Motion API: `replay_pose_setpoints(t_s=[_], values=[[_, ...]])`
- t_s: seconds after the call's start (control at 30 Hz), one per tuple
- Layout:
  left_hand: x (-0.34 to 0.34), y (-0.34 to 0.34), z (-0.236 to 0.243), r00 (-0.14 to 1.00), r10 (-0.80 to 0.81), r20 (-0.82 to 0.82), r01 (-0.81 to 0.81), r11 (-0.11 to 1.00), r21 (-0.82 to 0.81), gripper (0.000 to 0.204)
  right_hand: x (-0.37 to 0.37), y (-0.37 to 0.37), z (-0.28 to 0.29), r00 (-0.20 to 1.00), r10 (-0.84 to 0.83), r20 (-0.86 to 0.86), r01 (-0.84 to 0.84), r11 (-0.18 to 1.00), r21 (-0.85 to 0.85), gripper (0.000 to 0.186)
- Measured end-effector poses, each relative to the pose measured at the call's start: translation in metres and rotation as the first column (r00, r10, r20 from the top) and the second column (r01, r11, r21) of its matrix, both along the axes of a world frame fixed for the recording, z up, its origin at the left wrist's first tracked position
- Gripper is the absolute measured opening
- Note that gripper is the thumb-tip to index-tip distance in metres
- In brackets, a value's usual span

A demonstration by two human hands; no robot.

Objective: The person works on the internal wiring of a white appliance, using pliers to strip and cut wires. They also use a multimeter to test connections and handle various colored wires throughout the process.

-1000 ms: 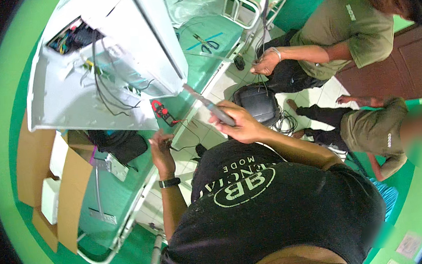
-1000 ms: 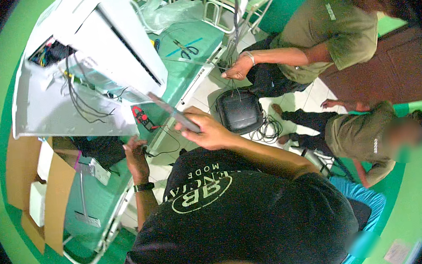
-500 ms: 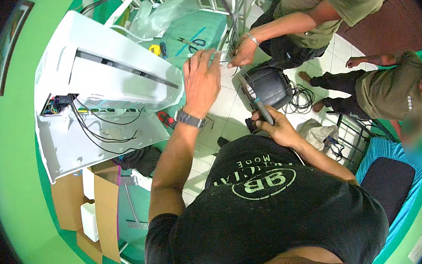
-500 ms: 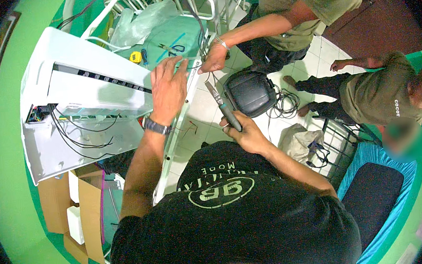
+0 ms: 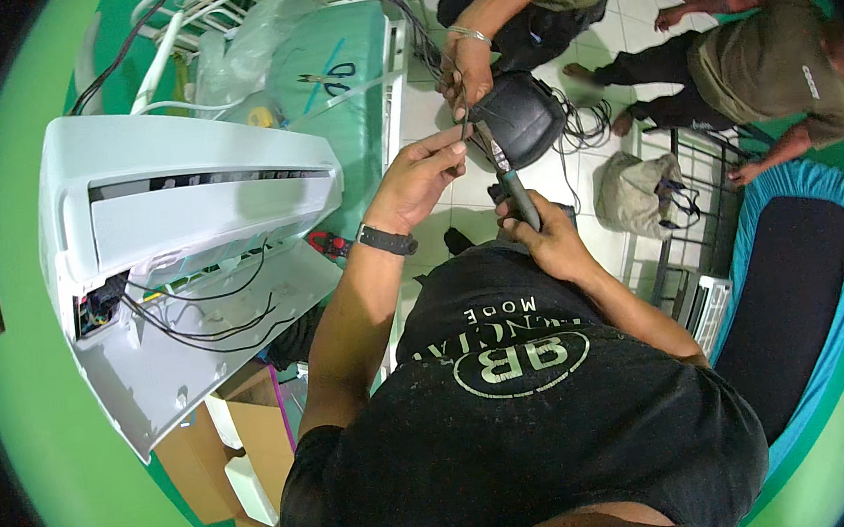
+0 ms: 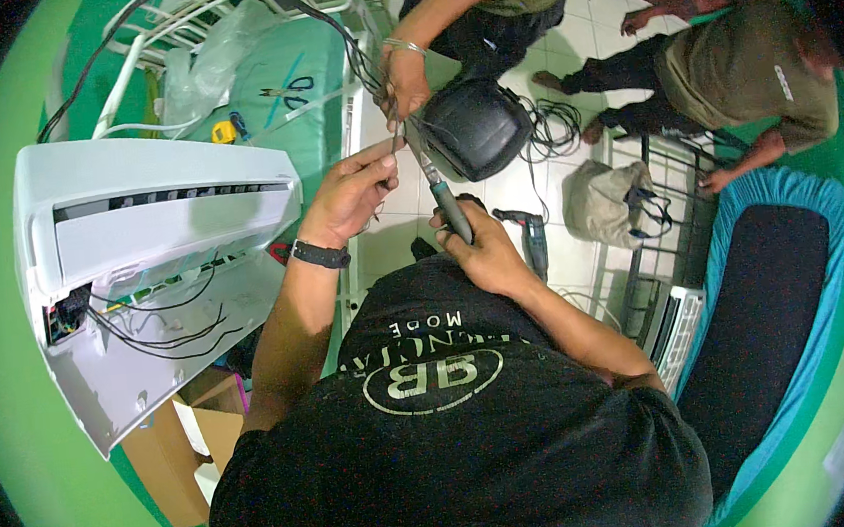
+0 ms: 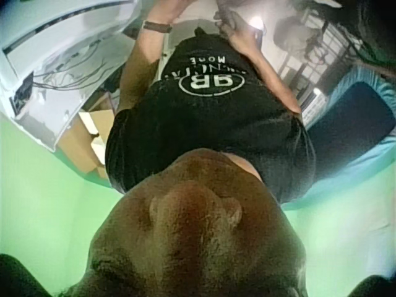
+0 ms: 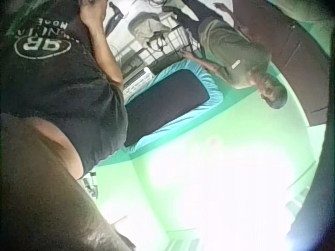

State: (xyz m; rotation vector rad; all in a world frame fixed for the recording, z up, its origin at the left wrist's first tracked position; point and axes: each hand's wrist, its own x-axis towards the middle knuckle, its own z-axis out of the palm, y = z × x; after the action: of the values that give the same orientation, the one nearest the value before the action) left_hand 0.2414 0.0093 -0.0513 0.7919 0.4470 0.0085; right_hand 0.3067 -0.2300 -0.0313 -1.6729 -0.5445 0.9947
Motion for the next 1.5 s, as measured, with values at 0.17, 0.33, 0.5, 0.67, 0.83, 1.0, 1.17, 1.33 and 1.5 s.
replay_pose_setpoints(t_s=[0.17, 0.33, 0.5, 0.67, 0.83, 1.0, 1.17, 1.33, 1.5], values=[[0.0, -0.009, -0.01, 0.999, 0.017, 0.047, -0.017, 1.0, -0.007, 0.035, -0.02, -0.006, 0.007, 0.997, -0.057, 0.06, 0.059, 0.998, -0.034, 0.026], [0.004, -0.016, -0.005, 0.997, 0.018, 0.072, -0.022, 0.998, 0.053, 0.03, -0.03, 0.001, 0.009, 0.987, -0.088, 0.133, 0.092, 0.996, -0.021, 0.024], [0.004, -0.016, -0.01, 0.997, 0.046, 0.055, -0.051, 0.996, 0.077, 0.025, -0.031, 0.003, 0.005, 0.989, -0.077, 0.126, 0.078, 0.997, -0.003, 0.025], [0.007, -0.02, -0.006, 0.995, 0.096, 0.031, -0.099, 0.99, 0.097, 0.026, -0.027, 0.004, 0.006, 0.996, -0.069, 0.059, 0.07, 0.998, -0.01, 0.025], [0.008, -0.019, -0.011, 0.995, 0.09, 0.039, -0.096, 0.979, 0.179, 0.029, -0.022, 0.005, 0.009, 0.996, -0.029, 0.083, 0.035, 0.997, -0.069, 0.023], [0.01, -0.021, 0.001, 0.995, 0.103, 0.011, -0.101, 0.953, 0.285, 0.031, -0.015, 0.003, 0.007, 0.998, 0.013, 0.061, -0.008, 0.996, -0.092, 0.023], [0.01, -0.019, 0.002, 0.997, 0.074, -0.017, -0.062, 0.927, 0.369, 0.032, -0.011, 0.001, 0.01, 0.997, 0.028, 0.071, -0.021, 0.995, -0.093, 0.023], [0.012, -0.023, 0.012, 0.993, 0.115, 0.007, -0.108, 0.915, 0.388, 0.029, -0.006, 0.004, 0.019, 0.999, 0.039, 0.02, -0.039, 0.999, -0.032, 0.024], [0.012, -0.024, 0.011, 0.99, 0.137, 0.023, -0.136, 0.925, 0.354, 0.029, -0.002, 0.005, 0.016, 0.999, 0.051, -0.012, -0.052, 0.998, -0.028, 0.026]])
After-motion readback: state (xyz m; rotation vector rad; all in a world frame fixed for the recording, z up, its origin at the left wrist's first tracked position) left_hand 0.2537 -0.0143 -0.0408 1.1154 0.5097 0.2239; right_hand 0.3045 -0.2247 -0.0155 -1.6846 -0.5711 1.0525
